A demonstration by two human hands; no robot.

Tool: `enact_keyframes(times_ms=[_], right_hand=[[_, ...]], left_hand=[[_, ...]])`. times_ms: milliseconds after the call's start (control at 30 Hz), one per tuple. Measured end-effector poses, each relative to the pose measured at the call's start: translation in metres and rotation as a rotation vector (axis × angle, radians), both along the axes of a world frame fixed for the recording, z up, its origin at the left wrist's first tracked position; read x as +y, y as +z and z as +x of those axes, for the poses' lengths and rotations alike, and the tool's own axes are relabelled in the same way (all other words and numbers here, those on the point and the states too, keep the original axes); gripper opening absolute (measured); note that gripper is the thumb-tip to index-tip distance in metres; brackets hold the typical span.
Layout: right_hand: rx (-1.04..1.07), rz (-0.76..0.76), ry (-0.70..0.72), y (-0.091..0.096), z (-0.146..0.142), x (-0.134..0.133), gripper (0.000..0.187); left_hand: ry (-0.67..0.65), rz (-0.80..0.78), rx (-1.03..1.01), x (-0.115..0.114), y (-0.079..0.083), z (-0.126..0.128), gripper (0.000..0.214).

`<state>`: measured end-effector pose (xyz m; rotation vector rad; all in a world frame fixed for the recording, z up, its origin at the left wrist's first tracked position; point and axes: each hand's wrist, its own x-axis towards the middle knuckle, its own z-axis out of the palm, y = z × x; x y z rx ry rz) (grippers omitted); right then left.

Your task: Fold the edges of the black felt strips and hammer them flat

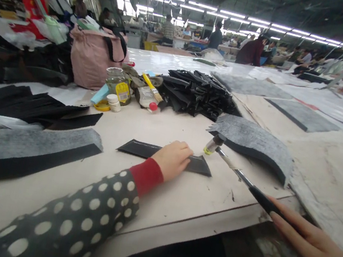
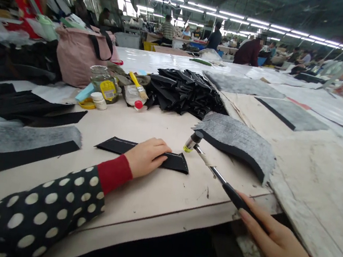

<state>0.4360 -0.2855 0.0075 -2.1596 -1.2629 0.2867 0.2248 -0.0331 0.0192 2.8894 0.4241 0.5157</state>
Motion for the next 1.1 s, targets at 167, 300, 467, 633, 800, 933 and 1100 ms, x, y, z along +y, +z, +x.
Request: enact_keyframes(times_ms=[167, 300, 467, 633, 800, 933, 1100], right_hand=[[0.026, -0.014, -0.093, -0.001, -0.004, -0.027, 0.041], [0.062, 0.005, -0.097, -0.001, -0.013, -0.044, 0.038], [0.132, -0.009, -0.044, -0.003, -0.020, -0.045, 0.035], [0.121, -0.021, -0.038, -0.008, -0.018, -0.046, 0.038], [0.140, -0.042, -0.037, -0.008, -0.019, -0.048, 0.038], [0.156, -0.080, -0.034, -0.011, -0.018, -0.050, 0.040], [0.161, -0.076, -0.023, -0.015, -0.016, -0.052, 0.039]], left_hand=[[0.013, -0.087, 0.079, 0.002, -0.008, 0.029, 0.020], [-0.014, -0.122, 0.094, 0.009, -0.012, 0.031, 0.024], [-0.036, -0.165, 0.093, 0.011, -0.012, 0.033, 0.031], [-0.047, -0.173, 0.071, 0.012, -0.013, 0.033, 0.031], [-0.065, -0.113, 0.100, 0.009, -0.012, 0.030, 0.030], [-0.075, -0.003, 0.151, 0.003, -0.008, 0.027, 0.029], [-0.073, 0.172, 0.252, -0.005, -0.001, 0.028, 0.026]])
